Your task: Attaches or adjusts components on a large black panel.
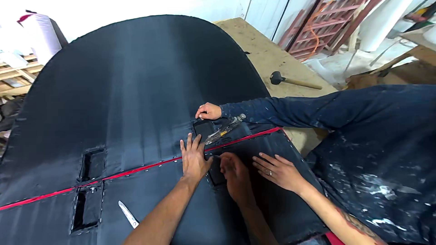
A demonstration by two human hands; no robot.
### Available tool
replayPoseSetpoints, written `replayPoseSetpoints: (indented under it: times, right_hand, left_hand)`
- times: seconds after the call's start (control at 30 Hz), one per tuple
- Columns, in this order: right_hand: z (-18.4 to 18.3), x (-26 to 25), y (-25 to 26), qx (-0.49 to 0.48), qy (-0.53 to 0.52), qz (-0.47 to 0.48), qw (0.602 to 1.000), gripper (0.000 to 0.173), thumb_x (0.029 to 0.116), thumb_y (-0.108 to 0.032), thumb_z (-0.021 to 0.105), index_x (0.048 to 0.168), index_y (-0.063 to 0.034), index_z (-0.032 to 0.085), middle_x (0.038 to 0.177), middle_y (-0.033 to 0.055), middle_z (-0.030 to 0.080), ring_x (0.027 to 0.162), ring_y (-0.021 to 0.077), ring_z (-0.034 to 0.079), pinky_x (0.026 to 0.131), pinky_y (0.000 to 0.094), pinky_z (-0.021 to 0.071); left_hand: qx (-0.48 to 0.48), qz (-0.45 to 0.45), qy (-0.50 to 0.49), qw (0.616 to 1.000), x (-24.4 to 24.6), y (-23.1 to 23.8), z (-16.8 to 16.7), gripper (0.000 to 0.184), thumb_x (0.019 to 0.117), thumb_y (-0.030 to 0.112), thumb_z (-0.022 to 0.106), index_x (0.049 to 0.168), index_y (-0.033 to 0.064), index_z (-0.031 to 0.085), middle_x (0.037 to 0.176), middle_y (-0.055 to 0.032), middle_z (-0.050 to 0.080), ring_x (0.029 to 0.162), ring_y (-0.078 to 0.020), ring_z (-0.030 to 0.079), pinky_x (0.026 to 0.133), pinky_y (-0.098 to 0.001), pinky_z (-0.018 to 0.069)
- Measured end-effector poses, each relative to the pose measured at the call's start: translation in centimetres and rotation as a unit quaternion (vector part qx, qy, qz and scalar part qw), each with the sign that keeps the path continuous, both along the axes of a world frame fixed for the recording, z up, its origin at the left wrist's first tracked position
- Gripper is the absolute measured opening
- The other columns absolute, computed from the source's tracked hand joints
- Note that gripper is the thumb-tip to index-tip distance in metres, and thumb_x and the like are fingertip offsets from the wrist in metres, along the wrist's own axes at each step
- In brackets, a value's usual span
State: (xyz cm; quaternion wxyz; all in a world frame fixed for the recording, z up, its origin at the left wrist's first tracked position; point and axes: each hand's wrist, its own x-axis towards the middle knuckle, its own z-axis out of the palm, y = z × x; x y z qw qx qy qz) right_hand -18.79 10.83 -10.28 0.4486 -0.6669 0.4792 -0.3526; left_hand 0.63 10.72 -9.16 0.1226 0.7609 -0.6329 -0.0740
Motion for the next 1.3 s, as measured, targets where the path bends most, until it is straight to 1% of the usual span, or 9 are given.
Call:
replayPoseSetpoints:
  times: [0.2, 0.27, 0.4, 0.53, 0.73, 0.93, 1.0, 1.13, 1.3]
  right_hand:
    - [26.7, 7.3, 2.5, 0.221, 0.112, 0.116, 0.962, 0.029, 0.1002, -0.008, 0.059, 0.122, 0.0105, 0.065, 0.112, 0.0205, 0.069, 0.099, 0.0188, 0.066, 0.092, 0.0259, 0.0504]
    - [22.7, 6.2, 2.0, 0.188, 0.088, 0.094, 0.974, 0.031, 0.1025, -0.010, 0.056, 0.124, 0.0100, 0.064, 0.111, 0.0198, 0.070, 0.099, 0.0190, 0.067, 0.091, 0.0281, 0.0522]
    - [-0.1, -1.0, -1.6, 0.161, -0.132, -0.119, 0.971, 0.038, 0.1119, -0.025, 0.038, 0.133, 0.0006, 0.058, 0.099, 0.0123, 0.070, 0.074, 0.0191, 0.069, 0.060, 0.0321, 0.0593]
    - [-2.7, -2.5, -2.9, 0.203, -0.222, -0.092, 0.949, 0.039, 0.1124, -0.028, 0.038, 0.141, -0.0038, 0.050, 0.108, 0.0182, 0.071, 0.076, 0.0285, 0.071, 0.060, 0.0393, 0.0616]
    - [-1.7, -1.6, -2.4, 0.150, -0.149, -0.120, 0.970, 0.033, 0.1108, -0.023, 0.043, 0.124, 0.0021, 0.058, 0.083, 0.0122, 0.070, 0.059, 0.0210, 0.067, 0.052, 0.0332, 0.0595]
    - [29.0, 5.8, -0.1, 0.313, 0.118, 0.105, 0.937, 0.033, 0.1075, -0.008, 0.044, 0.130, 0.0108, 0.058, 0.115, 0.0202, 0.067, 0.100, 0.0190, 0.067, 0.094, 0.0269, 0.0505]
    - [32.2, 7.3, 0.9, 0.275, 0.153, 0.122, 0.941, 0.032, 0.1060, -0.009, 0.049, 0.129, 0.0108, 0.059, 0.118, 0.0222, 0.067, 0.103, 0.0208, 0.066, 0.095, 0.0269, 0.0497]
    - [19.1, 1.8, 1.4, -0.025, 0.062, 0.015, 0.998, 0.026, 0.1009, -0.008, 0.057, 0.107, 0.0157, 0.065, 0.087, 0.0182, 0.070, 0.078, 0.0102, 0.064, 0.069, 0.0152, 0.0476]
    - [11.3, -3.9, -0.8, 0.167, -0.087, -0.077, 0.979, 0.036, 0.1098, -0.010, 0.036, 0.123, 0.0168, 0.057, 0.097, 0.0148, 0.072, 0.085, 0.0109, 0.070, 0.076, 0.0201, 0.0549]
  left_hand:
    - [-0.011, -0.012, -0.034, 0.999, 0.5, 0.1, -0.7, 0.051, 0.0892, 0.060, 0.063, 0.131, 0.0322, 0.069, 0.158, 0.0104, 0.046, 0.156, -0.0235, 0.022, 0.124, -0.0626, 0.0170]
    - [-0.002, -0.011, -0.024, 1.000, 0.4, 0.0, -0.4, 0.047, 0.0909, 0.054, 0.063, 0.131, 0.0307, 0.069, 0.160, 0.0097, 0.044, 0.157, -0.0237, 0.019, 0.125, -0.0618, 0.0141]
    - [0.012, 0.009, -0.016, 1.000, 0.1, 0.0, 0.2, 0.057, 0.0862, 0.066, 0.061, 0.129, 0.0294, 0.070, 0.160, 0.0098, 0.043, 0.157, -0.0234, 0.018, 0.125, -0.0618, 0.0111]
    - [0.002, 0.006, -0.016, 1.000, 0.3, -0.2, 0.2, 0.057, 0.0853, 0.066, 0.062, 0.128, 0.0290, 0.071, 0.159, 0.0088, 0.045, 0.157, -0.0245, 0.021, 0.124, -0.0624, 0.0134]
    - [0.022, 0.005, -0.020, 1.000, 0.2, 0.0, 0.4, 0.069, 0.0790, 0.075, 0.063, 0.130, 0.0297, 0.069, 0.160, 0.0098, 0.043, 0.157, -0.0247, 0.017, 0.125, -0.0628, 0.0104]
    - [0.026, -0.001, -0.006, 1.000, 0.2, -0.1, 0.4, 0.062, 0.0850, 0.068, 0.061, 0.132, 0.0280, 0.069, 0.161, 0.0089, 0.042, 0.158, -0.0244, 0.016, 0.125, -0.0622, 0.0098]
    - [0.030, -0.006, -0.002, 1.000, 0.3, 0.0, 0.5, 0.058, 0.0871, 0.062, 0.062, 0.134, 0.0282, 0.067, 0.162, 0.0081, 0.041, 0.158, -0.0249, 0.015, 0.125, -0.0630, 0.0098]
    - [-0.002, -0.020, 0.004, 1.000, 0.5, 0.4, -0.1, 0.042, 0.0911, 0.031, 0.063, 0.133, 0.0287, 0.068, 0.160, 0.0079, 0.043, 0.158, -0.0251, 0.017, 0.124, -0.0647, 0.0125]
    - [0.024, 0.003, -0.010, 1.000, 0.1, 0.0, 0.4, 0.058, 0.0868, 0.064, 0.061, 0.132, 0.0289, 0.069, 0.160, 0.0089, 0.043, 0.158, -0.0236, 0.017, 0.125, -0.0624, 0.0104]
